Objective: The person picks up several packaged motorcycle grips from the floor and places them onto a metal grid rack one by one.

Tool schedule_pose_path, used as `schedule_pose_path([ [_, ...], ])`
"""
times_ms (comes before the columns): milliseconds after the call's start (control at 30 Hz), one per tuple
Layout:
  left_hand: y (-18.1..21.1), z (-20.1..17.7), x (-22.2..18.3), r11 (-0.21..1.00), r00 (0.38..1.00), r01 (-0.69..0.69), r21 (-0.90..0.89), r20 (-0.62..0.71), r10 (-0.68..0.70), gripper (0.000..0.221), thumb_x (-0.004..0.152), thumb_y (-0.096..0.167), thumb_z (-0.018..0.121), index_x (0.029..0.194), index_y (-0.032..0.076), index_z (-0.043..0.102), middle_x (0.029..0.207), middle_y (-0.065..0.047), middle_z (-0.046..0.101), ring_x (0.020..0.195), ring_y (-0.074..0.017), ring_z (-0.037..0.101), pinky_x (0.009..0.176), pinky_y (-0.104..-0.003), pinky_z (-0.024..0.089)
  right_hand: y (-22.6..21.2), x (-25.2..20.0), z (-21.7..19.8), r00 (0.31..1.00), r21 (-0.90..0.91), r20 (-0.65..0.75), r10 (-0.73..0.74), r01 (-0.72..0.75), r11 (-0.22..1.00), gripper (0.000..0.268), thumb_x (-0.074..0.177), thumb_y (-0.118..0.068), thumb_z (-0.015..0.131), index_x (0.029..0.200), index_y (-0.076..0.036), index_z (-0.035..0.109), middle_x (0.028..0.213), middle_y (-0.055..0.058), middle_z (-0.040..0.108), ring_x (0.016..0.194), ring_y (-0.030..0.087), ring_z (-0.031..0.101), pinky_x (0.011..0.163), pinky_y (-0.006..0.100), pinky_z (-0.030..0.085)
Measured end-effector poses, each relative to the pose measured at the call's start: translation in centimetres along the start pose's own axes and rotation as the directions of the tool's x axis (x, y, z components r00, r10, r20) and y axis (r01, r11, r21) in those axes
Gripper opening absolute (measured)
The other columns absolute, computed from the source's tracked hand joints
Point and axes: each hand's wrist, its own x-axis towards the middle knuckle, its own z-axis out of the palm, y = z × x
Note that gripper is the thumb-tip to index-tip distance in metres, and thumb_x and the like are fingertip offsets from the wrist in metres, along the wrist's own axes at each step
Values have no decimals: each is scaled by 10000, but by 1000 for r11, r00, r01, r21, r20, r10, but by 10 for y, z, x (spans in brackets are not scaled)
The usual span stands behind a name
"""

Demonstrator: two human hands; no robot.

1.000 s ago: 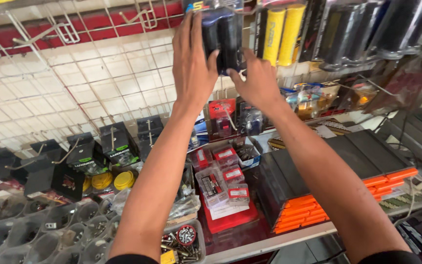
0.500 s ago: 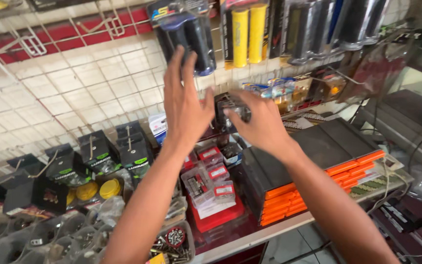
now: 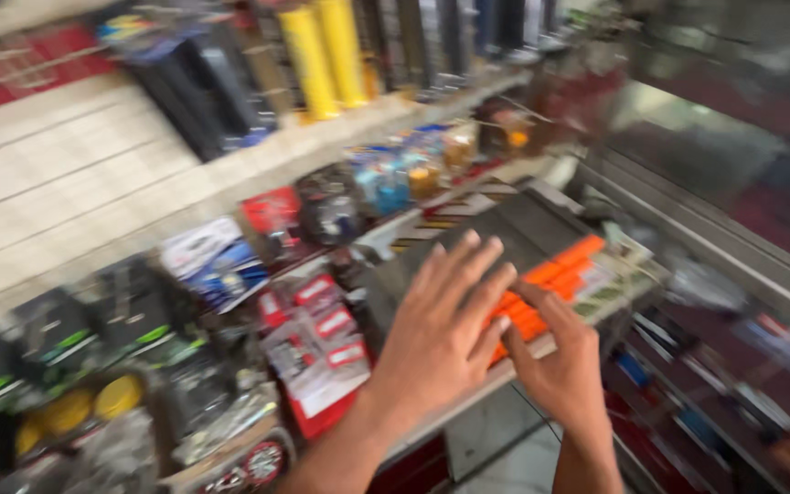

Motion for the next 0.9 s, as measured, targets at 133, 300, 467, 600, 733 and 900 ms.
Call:
schedule_pose_path([
  [133,30,58,-13,974,994,-38,-225,95,61,487,952,130,691,1416,39,572,1541,-153,512,1511,-377,424,1246,-557,351,32,-50,-29,989,-124,-97,113,-125,984,458,765,17,696,1221,24,657,1235,211,701,1168,359,691,960,379,542],
  [300,52,123,-33,936,960,-58,-347,239,148,466,957,112,678,1407,52,570,1534,-160,514,1501,-363,416,1226,-532,348,44,-110,-65,932,-317,-237,274,-341,885,427,824,-63,724,1248,-33,683,1278,153,700,1176,338,678,990,392,534],
  [467,74,168,-56,869,903,-108,-483,319,289,532,924,87,670,1439,51,545,1543,-169,483,1491,-356,394,1221,-533,319,34,-167,-90,858,-447,-369,357,-501,741,469,850,-156,760,1297,-48,666,1310,147,680,1214,337,634,1010,411,503],
  [600,91,181,-76,789,854,-128,-600,339,396,578,882,81,678,1441,55,534,1556,-166,459,1485,-359,383,1221,-523,307,14,-209,-89,772,-481,-488,408,-628,612,495,852,-193,767,1314,-53,655,1319,144,674,1218,337,623,1006,420,503],
  [733,102,182,-101,725,827,-132,-676,328,456,593,872,104,699,1438,51,530,1552,-173,453,1480,-369,372,1212,-522,299,-5,-245,-76,721,-504,-577,384,-684,527,500,868,-201,763,1323,-40,635,1365,159,651,1247,355,610,1028,428,495],
  [900,94,182,-138,691,832,-62,-721,345,435,544,878,124,711,1398,56,565,1541,-158,476,1487,-361,374,1212,-520,291,-25,-289,-50,654,-545,-612,444,-756,361,594,868,-240,745,1404,-39,582,1490,225,524,1361,402,497,1088,461,426],
])
